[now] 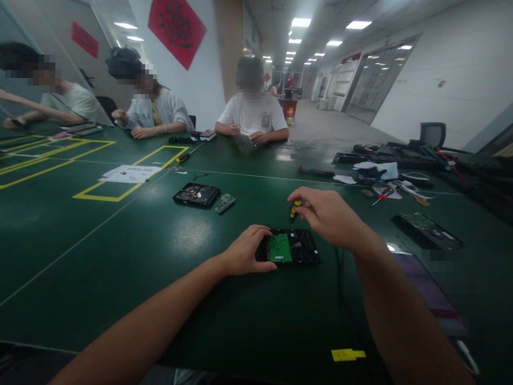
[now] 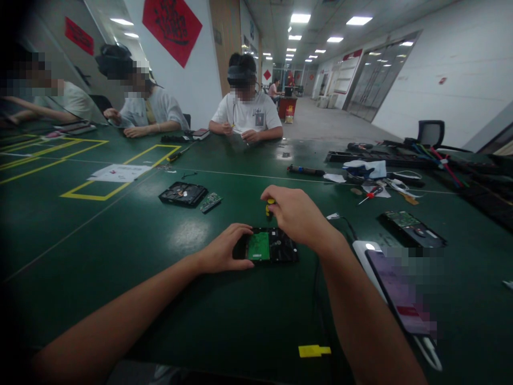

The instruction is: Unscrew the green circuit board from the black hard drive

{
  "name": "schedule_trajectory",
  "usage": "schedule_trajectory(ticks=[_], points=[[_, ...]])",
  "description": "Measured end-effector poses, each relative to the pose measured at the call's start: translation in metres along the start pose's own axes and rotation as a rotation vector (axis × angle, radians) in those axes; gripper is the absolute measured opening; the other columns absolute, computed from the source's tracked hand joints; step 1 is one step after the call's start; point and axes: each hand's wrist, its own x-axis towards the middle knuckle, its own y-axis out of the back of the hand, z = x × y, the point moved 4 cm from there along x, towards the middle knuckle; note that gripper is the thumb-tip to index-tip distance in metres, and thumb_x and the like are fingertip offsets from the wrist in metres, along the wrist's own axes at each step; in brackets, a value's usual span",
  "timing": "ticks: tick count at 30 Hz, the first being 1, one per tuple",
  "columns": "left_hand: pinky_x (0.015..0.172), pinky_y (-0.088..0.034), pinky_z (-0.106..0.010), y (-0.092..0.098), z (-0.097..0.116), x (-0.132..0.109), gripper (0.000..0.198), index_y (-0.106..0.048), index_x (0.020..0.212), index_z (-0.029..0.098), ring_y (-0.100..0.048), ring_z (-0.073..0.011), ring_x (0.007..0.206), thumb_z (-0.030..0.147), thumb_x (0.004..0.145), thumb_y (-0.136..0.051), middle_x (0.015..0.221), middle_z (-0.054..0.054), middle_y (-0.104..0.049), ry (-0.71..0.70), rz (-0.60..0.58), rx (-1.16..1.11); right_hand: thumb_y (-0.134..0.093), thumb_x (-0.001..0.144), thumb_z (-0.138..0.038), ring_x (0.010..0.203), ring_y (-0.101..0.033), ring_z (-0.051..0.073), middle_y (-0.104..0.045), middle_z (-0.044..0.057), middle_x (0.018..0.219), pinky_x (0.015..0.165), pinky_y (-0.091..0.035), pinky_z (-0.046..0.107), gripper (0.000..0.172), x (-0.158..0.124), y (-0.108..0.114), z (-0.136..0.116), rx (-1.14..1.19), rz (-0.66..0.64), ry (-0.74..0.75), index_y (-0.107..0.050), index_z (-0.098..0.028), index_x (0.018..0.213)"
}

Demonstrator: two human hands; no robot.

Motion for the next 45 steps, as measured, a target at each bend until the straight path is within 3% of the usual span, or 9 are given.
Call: schedule_trajectory(ticks=[3, 11, 18, 22, 26, 31, 35, 40, 45], points=[[0.116, -0.047, -0.058, 0.0005, 0.0003, -0.0004, 0.079, -0.053, 0.14, 0.024, -0.053, -0.0369, 0.138, 0.057, 0.077, -0.088, 0.146, -0.016, -0.057, 0.009, 0.0, -0.007, -0.068, 0.096, -0.026, 0.084, -0.069, 0.021, -0.078, 0.006, 0.098, 0.074, -0.043, 0.031, 0.01, 0.0007, -0.0002, 0.003, -0.035, 0.021, -0.043, -0.068, -0.021, 0.104], [0.115, -0.047, -0.057, -0.0007, -0.0014, 0.0004, 0.079, -0.053, 0.139, 0.024, -0.054, -0.0364, 0.136, 0.059, 0.077, -0.088, 0.145, -0.015, -0.057, -0.005, -0.002, -0.004, -0.072, 0.096, -0.045, 0.077, -0.061, 0.021, -0.072, 0.006, 0.088, 0.068, -0.037, 0.032, 0.026, 0.0032, -0.0008, 0.0034, -0.147, 0.062, -0.098, -0.064, -0.022, 0.09], [0.116, -0.048, -0.057, 0.0007, 0.0005, -0.0002, 0.077, -0.054, 0.138, 0.023, -0.054, -0.0365, 0.137, 0.059, 0.079, -0.087, 0.145, -0.016, -0.057, 0.007, -0.005, 0.006, -0.067, 0.097, -0.021, 0.088, -0.067, 0.022, -0.075, 0.008, 0.104, 0.081, -0.047, 0.033, 0.007, 0.003, -0.0012, -0.0038, -0.095, 0.006, -0.037, -0.069, -0.02, 0.103], [0.117, -0.047, -0.057, -0.0004, 0.0003, -0.0003, 0.078, -0.053, 0.14, 0.024, -0.054, -0.0366, 0.137, 0.059, 0.079, -0.087, 0.146, -0.016, -0.057, 0.013, -0.01, 0.017, -0.056, 0.098, -0.011, 0.112, -0.07, 0.025, -0.077, 0.01, 0.121, 0.101, -0.049, 0.038, 0.026, 0.001, -0.0026, -0.0015, -0.038, -0.002, 0.019, -0.073, -0.018, 0.116], [0.116, -0.048, -0.058, -0.0013, -0.0003, -0.0005, 0.078, -0.052, 0.141, 0.024, -0.053, -0.0366, 0.138, 0.058, 0.079, -0.087, 0.146, -0.016, -0.056, 0.017, -0.01, 0.007, -0.05, 0.1, -0.011, 0.12, -0.069, 0.025, -0.075, 0.01, 0.131, 0.108, -0.048, 0.04, 0.034, -0.0004, -0.0037, 0.0018, -0.034, -0.01, 0.035, -0.074, -0.018, 0.123], [0.116, -0.048, -0.058, 0.0004, 0.0014, -0.0012, 0.075, -0.054, 0.14, 0.025, -0.054, -0.0371, 0.137, 0.058, 0.08, -0.085, 0.146, -0.015, -0.057, 0.021, -0.004, -0.011, -0.057, 0.101, -0.018, 0.11, -0.07, 0.025, -0.076, 0.011, 0.123, 0.097, -0.05, 0.038, 0.03, 0.0007, -0.0029, 0.0033, -0.078, 0.016, -0.017, -0.069, -0.019, 0.128], [0.116, -0.048, -0.057, 0.0004, 0.001, -0.0012, 0.076, -0.053, 0.141, 0.025, -0.053, -0.0368, 0.138, 0.058, 0.081, -0.085, 0.146, -0.015, -0.056, 0.017, -0.017, 0.002, -0.066, 0.1, -0.031, 0.091, -0.067, 0.022, -0.075, 0.008, 0.103, 0.08, -0.046, 0.034, 0.012, 0.0008, -0.0011, 0.0035, -0.158, 0.016, -0.087, -0.07, -0.021, 0.105], [0.116, -0.047, -0.057, -0.0013, -0.0014, -0.0013, 0.076, -0.053, 0.139, 0.024, -0.053, -0.0361, 0.138, 0.058, 0.08, -0.086, 0.146, -0.015, -0.056, 0.007, -0.008, 0.008, -0.067, 0.099, -0.05, 0.08, -0.061, 0.022, -0.072, 0.007, 0.092, 0.07, -0.04, 0.034, 0.029, 0.0002, 0.0013, 0.0035, -0.236, 0.034, -0.136, -0.066, -0.021, 0.093], [0.116, -0.047, -0.059, -0.0024, -0.0023, -0.0011, 0.077, -0.053, 0.14, 0.026, -0.053, -0.0369, 0.137, 0.058, 0.079, -0.086, 0.146, -0.015, -0.057, 0.013, -0.006, -0.006, -0.066, 0.099, -0.027, 0.093, -0.068, 0.023, -0.076, 0.007, 0.105, 0.083, -0.048, 0.036, 0.009, 0.0013, -0.001, 0.0034, -0.156, 0.013, -0.066, -0.071, -0.021, 0.102]])
